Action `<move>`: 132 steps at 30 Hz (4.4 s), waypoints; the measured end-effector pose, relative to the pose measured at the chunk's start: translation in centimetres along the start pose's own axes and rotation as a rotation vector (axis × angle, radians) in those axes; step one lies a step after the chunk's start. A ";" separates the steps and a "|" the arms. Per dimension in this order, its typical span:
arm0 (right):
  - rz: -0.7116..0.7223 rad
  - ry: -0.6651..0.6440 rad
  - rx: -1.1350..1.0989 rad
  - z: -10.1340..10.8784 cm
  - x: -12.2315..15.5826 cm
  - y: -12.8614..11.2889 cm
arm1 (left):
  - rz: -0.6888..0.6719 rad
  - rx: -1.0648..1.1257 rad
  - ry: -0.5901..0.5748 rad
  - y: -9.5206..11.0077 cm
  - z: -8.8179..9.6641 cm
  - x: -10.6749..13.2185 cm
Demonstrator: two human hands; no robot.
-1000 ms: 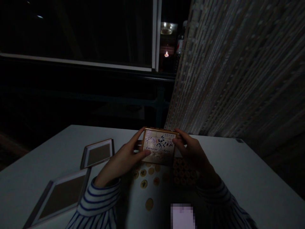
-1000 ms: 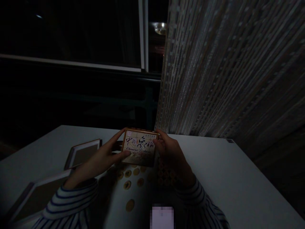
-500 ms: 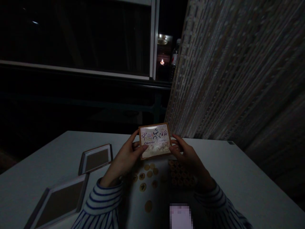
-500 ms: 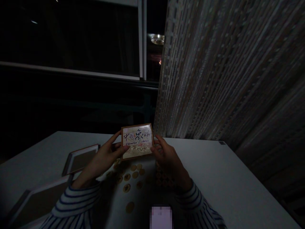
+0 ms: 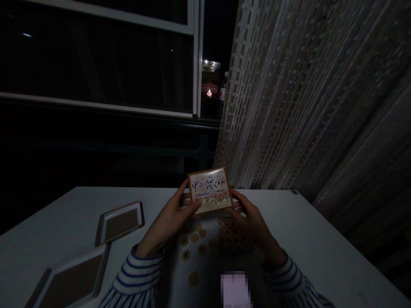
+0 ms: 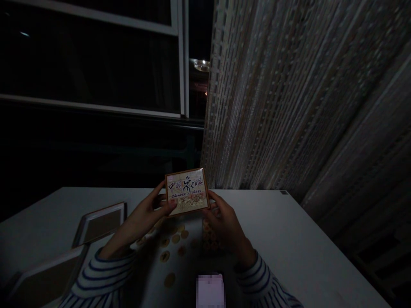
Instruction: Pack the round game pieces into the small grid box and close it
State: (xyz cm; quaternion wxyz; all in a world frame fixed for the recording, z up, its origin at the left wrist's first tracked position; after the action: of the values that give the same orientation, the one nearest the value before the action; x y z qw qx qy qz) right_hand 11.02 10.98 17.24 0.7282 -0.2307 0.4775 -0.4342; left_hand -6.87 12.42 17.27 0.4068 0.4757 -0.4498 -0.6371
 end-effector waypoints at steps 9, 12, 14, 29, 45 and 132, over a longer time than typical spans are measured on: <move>-0.015 0.055 -0.043 1.8 1.4 -0.3 | -0.073 -0.165 0.019 1.3 -1.2 1.0; -0.020 0.083 -0.066 2.7 1.8 -0.1 | -0.159 -0.205 0.085 2.2 -1.7 1.2; -0.040 0.101 -0.071 3.4 1.9 0.2 | -0.216 -0.234 0.127 2.7 -2.0 1.2; 0.059 0.113 0.149 5.5 2.5 -0.7 | -0.332 -0.549 0.132 3.0 -4.0 1.5; 0.221 0.130 0.293 7.6 2.1 -1.4 | -0.380 -0.516 0.209 3.1 -5.2 0.4; -0.050 -0.356 0.956 3.7 -0.9 8.6 | 0.025 -0.648 -0.080 -6.7 -8.1 -5.7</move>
State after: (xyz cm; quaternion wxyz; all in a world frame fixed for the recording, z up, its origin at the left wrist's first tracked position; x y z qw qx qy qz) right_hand 17.73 15.90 12.85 0.8117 0.0466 0.0883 -0.5755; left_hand 1.64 18.04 10.99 0.5268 0.2904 -0.2453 -0.7603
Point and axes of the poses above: each hand's wrist, its own x-axis away from the middle knuckle, its own z-axis out of the back of the hand, y = z × x, the point moved 10 cm from there along -x, towards the middle knuckle, and after that the axes turned 1 degree about -z, right-handed, at the moved point
